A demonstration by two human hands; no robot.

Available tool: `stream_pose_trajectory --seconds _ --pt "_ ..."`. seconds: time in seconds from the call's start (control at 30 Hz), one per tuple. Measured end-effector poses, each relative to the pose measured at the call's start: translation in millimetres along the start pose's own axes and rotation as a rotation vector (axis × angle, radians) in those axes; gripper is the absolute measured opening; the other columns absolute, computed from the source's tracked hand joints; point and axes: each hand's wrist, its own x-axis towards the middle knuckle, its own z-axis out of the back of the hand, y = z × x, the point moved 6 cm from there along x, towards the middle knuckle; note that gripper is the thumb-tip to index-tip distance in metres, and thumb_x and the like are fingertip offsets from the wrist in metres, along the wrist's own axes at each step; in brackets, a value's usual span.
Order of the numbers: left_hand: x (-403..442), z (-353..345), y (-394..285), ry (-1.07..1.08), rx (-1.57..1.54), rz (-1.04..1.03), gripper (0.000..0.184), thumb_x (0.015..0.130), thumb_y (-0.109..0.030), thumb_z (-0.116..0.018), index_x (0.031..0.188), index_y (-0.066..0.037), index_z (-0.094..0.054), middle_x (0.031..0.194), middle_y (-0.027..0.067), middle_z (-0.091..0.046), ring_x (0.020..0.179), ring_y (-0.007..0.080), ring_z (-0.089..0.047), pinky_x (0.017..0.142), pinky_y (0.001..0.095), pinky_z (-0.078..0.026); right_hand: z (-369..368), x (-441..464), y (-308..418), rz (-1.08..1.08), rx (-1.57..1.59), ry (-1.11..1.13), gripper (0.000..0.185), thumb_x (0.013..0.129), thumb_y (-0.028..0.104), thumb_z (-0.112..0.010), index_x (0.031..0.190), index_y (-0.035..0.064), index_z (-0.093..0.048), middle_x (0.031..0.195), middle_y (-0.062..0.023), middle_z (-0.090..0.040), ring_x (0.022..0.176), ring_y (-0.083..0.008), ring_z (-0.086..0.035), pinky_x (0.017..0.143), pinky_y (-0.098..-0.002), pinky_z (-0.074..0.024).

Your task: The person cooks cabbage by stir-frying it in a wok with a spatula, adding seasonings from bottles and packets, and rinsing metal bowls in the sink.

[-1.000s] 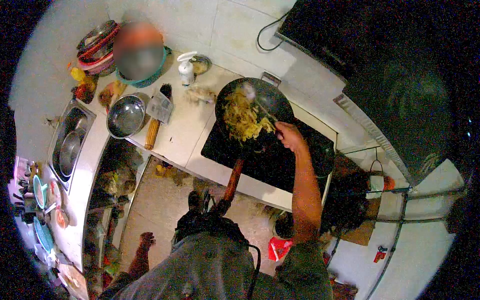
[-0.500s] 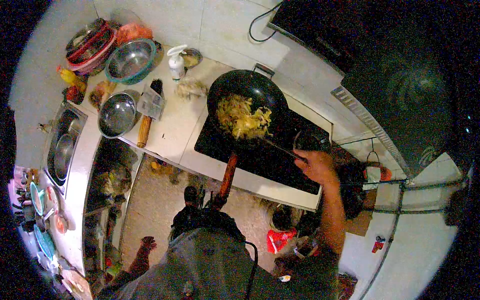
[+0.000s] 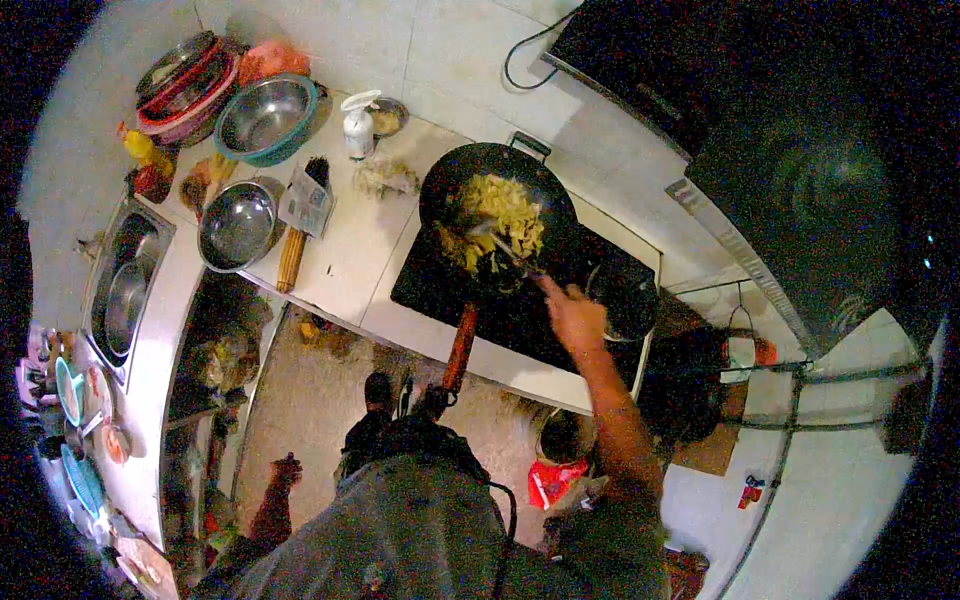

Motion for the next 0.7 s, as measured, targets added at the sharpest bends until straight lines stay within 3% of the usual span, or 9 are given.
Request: stream_pose_trajectory --seconds 0.03,0.13,0.23,0.33,0.47,0.53,0.57,0.63,0.7 --pt "6 20 3 -0.119 0.274 -0.152 0.009 0.085 -0.011 -0.058 0.077 -0.008 -0.058 0.054 0.0048 -0.047 0.038 0.0144 -0.036 0.035 0.0293 -0.034 10 -11 -20 0.021 -0.016 -0.030 0.039 0.088 0.029 -0.056 0.127 0.0314 -0.052 0.082 -0.0108 -0.061 0.059 -0.0313 -0.061 0.050 -0.0434 -0.0497" --pt "32 115 37 -0.277 0.299 -0.154 0.018 0.085 -0.028 -0.058 0.087 -0.012 -0.050 0.062 0.0040 -0.047 0.052 0.0209 -0.051 0.044 0.0382 -0.043 74 -30 -42 -0.103 -0.019 0.079 0.038 0.081 0.024 -0.064 0.119 0.0248 -0.062 0.086 -0.0118 -0.064 0.074 -0.0315 -0.063 0.064 -0.0410 -0.0503" --pt "-12 79 37 -0.378 0.504 -0.195 0.010 0.084 -0.013 -0.058 0.079 -0.006 -0.060 0.058 0.0106 -0.053 0.042 0.0192 -0.049 0.038 0.0307 -0.040 88 -38 -45 -0.120 0.128 0.209 0.035 0.081 0.027 -0.065 0.116 0.0219 -0.064 0.088 -0.0142 -0.066 0.079 -0.0324 -0.064 0.067 -0.0399 -0.0510" --pt "-16 54 27 -0.541 0.790 -0.160 0.017 0.085 -0.021 -0.058 0.080 -0.004 -0.061 0.061 0.0111 -0.057 0.046 0.0203 -0.054 0.040 0.0323 -0.044 43 -27 -31 -0.208 0.226 0.191 0.034 0.083 0.031 -0.064 0.115 0.0179 -0.064 0.091 -0.0173 -0.066 0.084 -0.0346 -0.064 0.071 -0.0393 -0.0512" --pt "48 58 -6 -0.267 0.670 -0.219 0.027 0.086 -0.029 -0.060 0.075 -0.005 -0.063 0.065 0.0062 -0.060 0.046 0.0179 -0.054 0.041 0.0321 -0.045 -19 9 -51 -0.397 0.410 -0.034 0.038 0.085 0.036 -0.062 0.118 0.0188 -0.062 0.094 -0.0199 -0.065 0.083 -0.0380 -0.063 0.073 -0.0431 -0.0504" --pt "55 41 -22 -0.004 0.207 -0.210 0.027 0.085 -0.028 -0.063 0.071 -0.005 -0.062 0.063 0.0066 -0.060 0.046 0.0173 -0.055 0.039 0.0319 -0.044 -39 14 -51 -0.407 0.432 -0.048 0.039 0.086 0.039 -0.060 0.121 0.0220 -0.060 0.094 -0.0206 -0.065 0.082 -0.0389 -0.063 0.073 -0.0459 -0.0504" --pt "53 40 -20 -0.008 0.206 -0.205 0.027 0.085 -0.028 -0.063 0.071 -0.005 -0.062 0.063 0.0066 -0.060 0.046 0.0173 -0.055 0.039 0.0319 -0.044 -48 16 -46 -0.383 0.426 -0.070 0.039 0.086 0.039 -0.059 0.121 0.0222 -0.060 0.094 -0.0206 -0.065 0.082 -0.0390 -0.063 0.072 -0.0462 -0.0502" --pt "43 37 -37 -0.213 0.714 -0.440 0.024 0.082 -0.025 -0.068 0.071 -0.004 -0.061 0.060 0.0061 -0.058 0.047 0.0170 -0.056 0.039 0.0322 -0.044 -40 10 -25 -0.372 0.364 -0.008 0.039 0.086 0.039 -0.060 0.121 0.0224 -0.060 0.092 -0.0184 -0.066 0.081 -0.0372 -0.064 0.070 -0.0462 -0.0503" --pt "53 54 -26 -0.174 0.616 -0.270 0.023 0.081 -0.024 -0.069 0.071 -0.004 -0.061 0.061 0.0058 -0.059 0.048 0.0170 -0.057 0.039 0.0326 -0.045 -3 -8 -32 -0.288 0.293 0.045 0.039 0.085 0.038 -0.060 0.121 0.0222 -0.060 0.092 -0.0175 -0.066 0.081 -0.0365 -0.064 0.071 -0.0456 -0.0505"
